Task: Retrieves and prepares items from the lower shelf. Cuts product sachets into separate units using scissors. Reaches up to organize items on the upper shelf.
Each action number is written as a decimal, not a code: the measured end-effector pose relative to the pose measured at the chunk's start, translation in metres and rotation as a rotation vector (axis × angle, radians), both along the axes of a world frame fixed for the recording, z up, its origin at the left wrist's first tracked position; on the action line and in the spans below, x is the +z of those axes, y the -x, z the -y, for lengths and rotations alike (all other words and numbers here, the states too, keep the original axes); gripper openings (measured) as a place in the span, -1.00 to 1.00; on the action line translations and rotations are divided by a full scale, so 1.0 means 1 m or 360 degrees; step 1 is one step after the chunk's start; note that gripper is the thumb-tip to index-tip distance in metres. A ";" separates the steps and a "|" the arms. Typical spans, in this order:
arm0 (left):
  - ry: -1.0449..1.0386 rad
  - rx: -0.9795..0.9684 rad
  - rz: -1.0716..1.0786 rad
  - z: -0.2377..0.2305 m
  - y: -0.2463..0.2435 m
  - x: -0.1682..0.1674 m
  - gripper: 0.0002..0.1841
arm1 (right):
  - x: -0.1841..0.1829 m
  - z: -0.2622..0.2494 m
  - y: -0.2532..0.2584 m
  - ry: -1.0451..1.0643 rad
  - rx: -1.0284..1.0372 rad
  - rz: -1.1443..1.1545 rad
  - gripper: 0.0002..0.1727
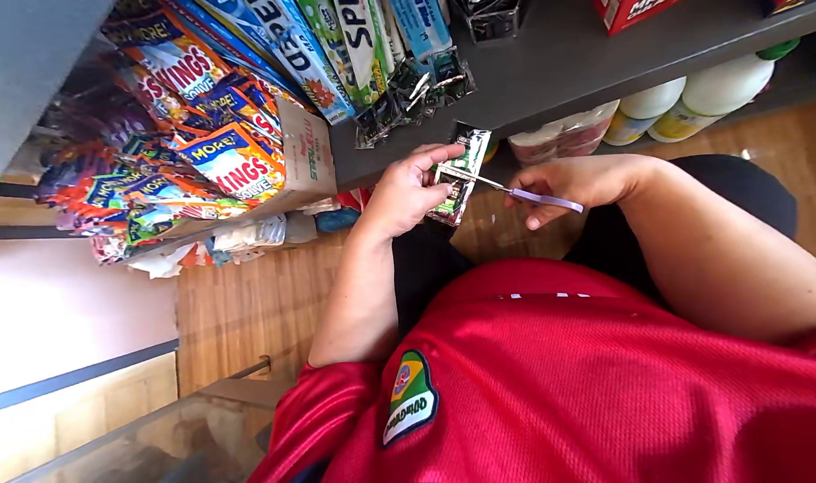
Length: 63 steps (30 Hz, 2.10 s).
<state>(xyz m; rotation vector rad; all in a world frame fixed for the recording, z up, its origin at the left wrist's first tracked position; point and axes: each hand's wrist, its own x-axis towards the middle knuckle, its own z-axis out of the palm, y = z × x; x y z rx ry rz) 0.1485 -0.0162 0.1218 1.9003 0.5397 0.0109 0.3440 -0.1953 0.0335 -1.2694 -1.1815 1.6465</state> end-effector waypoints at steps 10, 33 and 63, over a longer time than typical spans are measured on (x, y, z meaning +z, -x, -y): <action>0.0018 0.0005 -0.0006 0.000 0.000 -0.002 -0.45 | 0.000 0.000 0.001 0.0011 -0.0005 0.0007 -0.61; 0.0351 -0.0047 0.0014 -0.003 0.003 -0.005 -0.38 | 0.001 0.001 0.004 -0.0028 0.0040 -0.0037 -0.63; 0.0854 -0.0114 0.0163 -0.004 0.005 -0.024 -0.25 | -0.007 -0.004 0.014 -0.0169 -0.0023 -0.0163 -0.63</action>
